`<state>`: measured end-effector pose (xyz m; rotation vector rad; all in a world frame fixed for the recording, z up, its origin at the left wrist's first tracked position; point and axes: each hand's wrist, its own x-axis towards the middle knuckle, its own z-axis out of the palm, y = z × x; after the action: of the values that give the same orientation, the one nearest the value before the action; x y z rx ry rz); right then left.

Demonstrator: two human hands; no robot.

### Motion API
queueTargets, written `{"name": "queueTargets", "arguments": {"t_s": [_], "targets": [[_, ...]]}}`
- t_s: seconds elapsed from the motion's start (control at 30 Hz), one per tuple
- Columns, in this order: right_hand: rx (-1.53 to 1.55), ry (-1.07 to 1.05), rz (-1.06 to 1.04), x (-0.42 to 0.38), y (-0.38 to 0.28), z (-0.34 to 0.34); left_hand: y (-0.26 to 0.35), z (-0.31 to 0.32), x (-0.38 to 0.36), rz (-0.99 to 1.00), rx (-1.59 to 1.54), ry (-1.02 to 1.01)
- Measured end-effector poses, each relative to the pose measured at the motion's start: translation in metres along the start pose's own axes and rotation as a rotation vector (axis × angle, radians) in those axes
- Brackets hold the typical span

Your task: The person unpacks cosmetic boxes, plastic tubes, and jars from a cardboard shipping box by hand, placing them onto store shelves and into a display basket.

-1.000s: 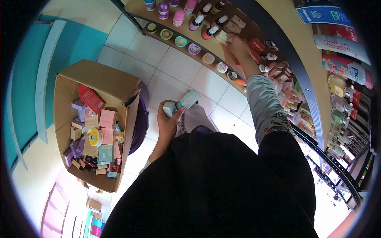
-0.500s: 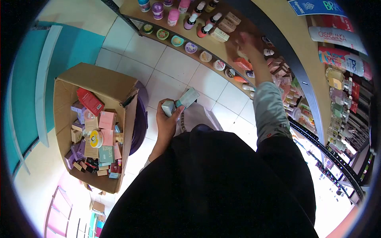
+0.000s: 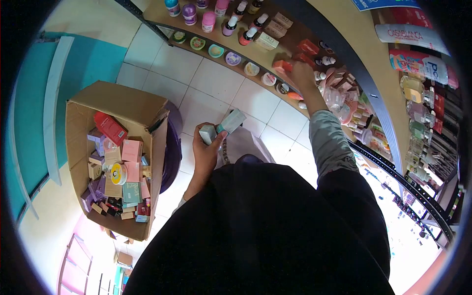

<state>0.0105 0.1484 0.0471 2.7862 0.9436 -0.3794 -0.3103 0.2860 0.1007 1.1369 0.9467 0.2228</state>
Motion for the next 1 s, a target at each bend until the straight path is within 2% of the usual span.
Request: {"name": "queueTargets", "arguments": {"t_s": [0.33, 0.4, 0.47, 0.53, 0.63, 0.73, 0.83, 1.0], "targets": [[0.089, -0.052, -0.054, 0.010, 0.008, 0.000, 0.009, 0.007, -0.005, -0.020, -0.001, -0.002], [0.365, 0.001, 0.157, 0.031, 0.054, 0.021, 0.005, 0.006, -0.004, -0.015, 0.006, -0.005], [0.414, 0.043, 0.306, 0.043, 0.076, 0.030, 0.004, 0.005, -0.005, -0.027, 0.010, -0.010], [0.233, 0.080, 0.384, 0.048, 0.079, 0.027, 0.008, 0.007, -0.005, -0.051, 0.003, -0.012], [0.062, -0.059, 0.210, 0.045, 0.075, 0.024, 0.005, 0.007, -0.004, -0.019, -0.006, -0.002], [0.127, 0.151, -0.060, 0.056, 0.074, 0.028, 0.003, 0.008, -0.002, 0.001, -0.073, 0.004], [0.058, 0.022, 0.036, 0.056, 0.044, 0.005, 0.003, 0.005, 0.000, -0.017, -0.060, -0.014], [0.074, -0.026, -0.003, 0.054, 0.026, -0.007, 0.003, 0.004, 0.001, -0.013, -0.053, -0.003]]}}
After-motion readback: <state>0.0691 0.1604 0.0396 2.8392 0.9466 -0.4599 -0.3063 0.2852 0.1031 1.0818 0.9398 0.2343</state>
